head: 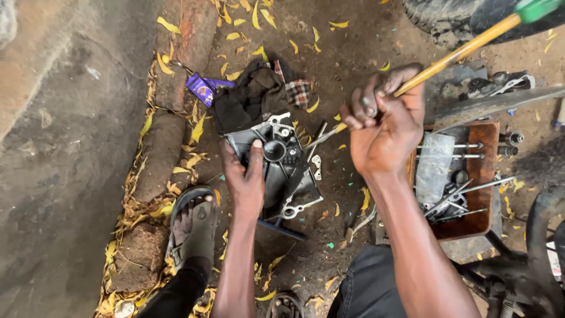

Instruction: The person is disassembling a motorcycle engine or transmission component on the ground using tools like a screwdriver and a T-handle wrench.

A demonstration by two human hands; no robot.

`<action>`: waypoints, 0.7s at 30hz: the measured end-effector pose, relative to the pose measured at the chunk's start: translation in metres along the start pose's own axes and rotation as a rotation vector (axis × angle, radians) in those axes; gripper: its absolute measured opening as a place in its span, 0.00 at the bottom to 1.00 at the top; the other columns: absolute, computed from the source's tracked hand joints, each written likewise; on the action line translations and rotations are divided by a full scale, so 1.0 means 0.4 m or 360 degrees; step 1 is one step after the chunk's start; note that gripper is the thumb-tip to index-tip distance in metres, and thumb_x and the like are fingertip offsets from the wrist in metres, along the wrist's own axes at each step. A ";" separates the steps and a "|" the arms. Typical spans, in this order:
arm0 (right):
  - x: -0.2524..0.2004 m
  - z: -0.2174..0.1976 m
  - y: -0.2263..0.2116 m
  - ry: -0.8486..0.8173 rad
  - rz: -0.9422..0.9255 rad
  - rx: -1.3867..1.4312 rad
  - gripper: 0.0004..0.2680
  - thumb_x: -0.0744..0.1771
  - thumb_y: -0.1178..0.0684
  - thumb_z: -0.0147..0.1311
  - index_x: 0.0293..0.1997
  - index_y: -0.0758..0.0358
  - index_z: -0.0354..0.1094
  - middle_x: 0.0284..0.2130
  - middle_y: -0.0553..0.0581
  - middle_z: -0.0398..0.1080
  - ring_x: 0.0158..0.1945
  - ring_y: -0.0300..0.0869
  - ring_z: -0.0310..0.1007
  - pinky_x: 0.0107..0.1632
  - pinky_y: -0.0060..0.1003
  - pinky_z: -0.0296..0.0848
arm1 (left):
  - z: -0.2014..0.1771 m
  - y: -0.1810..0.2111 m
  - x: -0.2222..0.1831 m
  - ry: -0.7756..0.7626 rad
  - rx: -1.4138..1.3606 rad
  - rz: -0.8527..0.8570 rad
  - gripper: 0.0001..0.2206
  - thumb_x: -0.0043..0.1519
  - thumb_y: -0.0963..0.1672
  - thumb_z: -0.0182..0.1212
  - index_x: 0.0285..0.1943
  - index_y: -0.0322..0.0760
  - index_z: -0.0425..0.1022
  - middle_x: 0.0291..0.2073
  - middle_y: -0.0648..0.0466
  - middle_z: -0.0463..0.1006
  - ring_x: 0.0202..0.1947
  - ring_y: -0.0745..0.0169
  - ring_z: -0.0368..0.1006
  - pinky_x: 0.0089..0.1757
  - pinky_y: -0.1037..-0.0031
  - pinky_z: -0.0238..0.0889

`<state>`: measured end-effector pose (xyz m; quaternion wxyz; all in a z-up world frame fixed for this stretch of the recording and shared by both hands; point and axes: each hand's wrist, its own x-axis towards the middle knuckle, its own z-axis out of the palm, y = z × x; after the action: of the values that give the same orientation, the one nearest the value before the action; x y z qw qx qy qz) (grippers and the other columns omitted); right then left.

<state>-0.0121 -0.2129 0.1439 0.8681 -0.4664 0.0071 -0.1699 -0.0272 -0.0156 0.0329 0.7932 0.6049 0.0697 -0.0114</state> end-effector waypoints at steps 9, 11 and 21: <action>0.004 0.003 0.014 0.0146 -0.0188 -0.0079 0.04 0.72 0.64 0.43 0.44 0.59 0.56 0.25 0.52 0.54 0.24 0.34 0.50 0.28 0.28 0.55 | 0.014 0.011 -0.012 -0.0070 0.0039 -0.0055 0.14 0.69 0.38 0.56 0.63 0.33 0.62 0.47 0.53 0.74 0.46 0.68 0.70 0.49 0.74 0.66; 0.003 0.008 0.021 0.0127 -0.0194 -0.0103 0.04 0.72 0.64 0.42 0.44 0.60 0.56 0.25 0.51 0.54 0.24 0.34 0.50 0.27 0.28 0.56 | 0.017 0.010 -0.013 -0.0105 -0.0020 0.0002 0.13 0.71 0.38 0.56 0.63 0.33 0.63 0.47 0.53 0.74 0.47 0.68 0.69 0.50 0.74 0.65; 0.021 0.022 0.023 0.0494 0.0189 -0.0011 0.06 0.69 0.65 0.40 0.44 0.56 0.56 0.25 0.49 0.52 0.25 0.34 0.49 0.29 0.31 0.52 | 0.018 0.011 -0.021 -0.0111 0.0124 -0.0069 0.11 0.70 0.40 0.57 0.59 0.32 0.65 0.44 0.52 0.74 0.44 0.67 0.69 0.48 0.73 0.66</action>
<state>-0.0001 -0.2036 0.1427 0.8635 -0.4363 0.1693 -0.1882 -0.0343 -0.0219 0.0398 0.7705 0.6329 0.0545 -0.0523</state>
